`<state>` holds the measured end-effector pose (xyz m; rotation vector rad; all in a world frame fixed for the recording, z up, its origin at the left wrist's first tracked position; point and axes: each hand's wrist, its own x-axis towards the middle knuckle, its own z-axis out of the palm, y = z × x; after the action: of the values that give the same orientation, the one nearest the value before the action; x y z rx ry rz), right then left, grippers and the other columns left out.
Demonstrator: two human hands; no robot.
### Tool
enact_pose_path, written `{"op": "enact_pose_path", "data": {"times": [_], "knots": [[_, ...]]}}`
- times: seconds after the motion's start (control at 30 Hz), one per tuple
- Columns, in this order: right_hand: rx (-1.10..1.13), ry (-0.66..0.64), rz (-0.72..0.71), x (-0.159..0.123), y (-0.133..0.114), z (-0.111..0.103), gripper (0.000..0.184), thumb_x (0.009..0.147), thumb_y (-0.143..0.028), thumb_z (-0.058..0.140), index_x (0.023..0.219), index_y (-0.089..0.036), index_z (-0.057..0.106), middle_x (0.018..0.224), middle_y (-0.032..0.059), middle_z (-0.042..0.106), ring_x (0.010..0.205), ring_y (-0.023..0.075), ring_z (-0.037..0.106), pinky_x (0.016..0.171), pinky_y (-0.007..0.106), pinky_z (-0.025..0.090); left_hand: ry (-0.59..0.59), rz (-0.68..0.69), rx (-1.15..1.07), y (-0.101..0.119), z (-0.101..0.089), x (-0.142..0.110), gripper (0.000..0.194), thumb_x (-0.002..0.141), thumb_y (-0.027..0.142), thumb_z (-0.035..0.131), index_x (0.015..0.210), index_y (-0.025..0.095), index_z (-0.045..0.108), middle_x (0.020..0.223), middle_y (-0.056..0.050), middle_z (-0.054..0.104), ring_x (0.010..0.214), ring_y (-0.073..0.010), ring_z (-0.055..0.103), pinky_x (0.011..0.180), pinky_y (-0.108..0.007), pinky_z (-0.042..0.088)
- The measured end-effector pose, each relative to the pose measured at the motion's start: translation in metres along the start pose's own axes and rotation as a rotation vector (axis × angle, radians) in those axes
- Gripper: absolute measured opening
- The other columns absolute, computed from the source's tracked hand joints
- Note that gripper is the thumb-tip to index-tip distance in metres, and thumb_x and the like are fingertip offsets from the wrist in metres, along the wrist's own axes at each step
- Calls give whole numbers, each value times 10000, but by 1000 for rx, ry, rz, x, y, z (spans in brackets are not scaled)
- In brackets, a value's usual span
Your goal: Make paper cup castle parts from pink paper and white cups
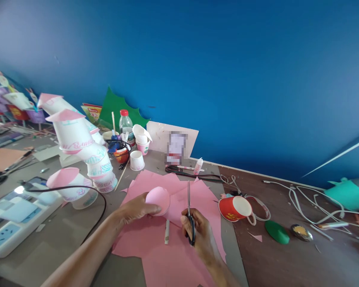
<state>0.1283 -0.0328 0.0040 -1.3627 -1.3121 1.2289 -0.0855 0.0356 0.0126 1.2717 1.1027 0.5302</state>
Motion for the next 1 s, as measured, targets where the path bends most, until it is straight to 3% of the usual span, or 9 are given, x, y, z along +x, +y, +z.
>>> {"op": "enact_pose_path", "data": {"times": [0.33, 0.53, 1.0], "knots": [[20, -279, 92, -6, -13, 2, 457, 720, -621, 626, 843, -187, 553, 558, -57, 458, 506, 90, 380, 481, 217, 315, 16, -3, 3, -2, 0, 5, 333, 688, 380, 652, 912, 135, 623, 687, 13, 570, 601, -120, 466, 564, -236, 376], [-1, -297, 121, -6, -14, -1, 463, 694, -624, 652, 816, -188, 557, 590, -58, 422, 522, 91, 377, 492, 220, 303, 80, -73, 71, -2, 1, 3, 281, 649, 373, 683, 799, 140, 641, 673, 9, 579, 638, -136, 469, 592, -242, 383], [-14, -309, 117, -5, -13, 0, 491, 698, -649, 632, 826, -181, 553, 551, -69, 394, 499, 92, 356, 481, 223, 309, 65, -59, 111, 1, 1, 0, 316, 630, 377, 689, 807, 118, 645, 651, 11, 566, 618, -134, 465, 557, -233, 349]]}}
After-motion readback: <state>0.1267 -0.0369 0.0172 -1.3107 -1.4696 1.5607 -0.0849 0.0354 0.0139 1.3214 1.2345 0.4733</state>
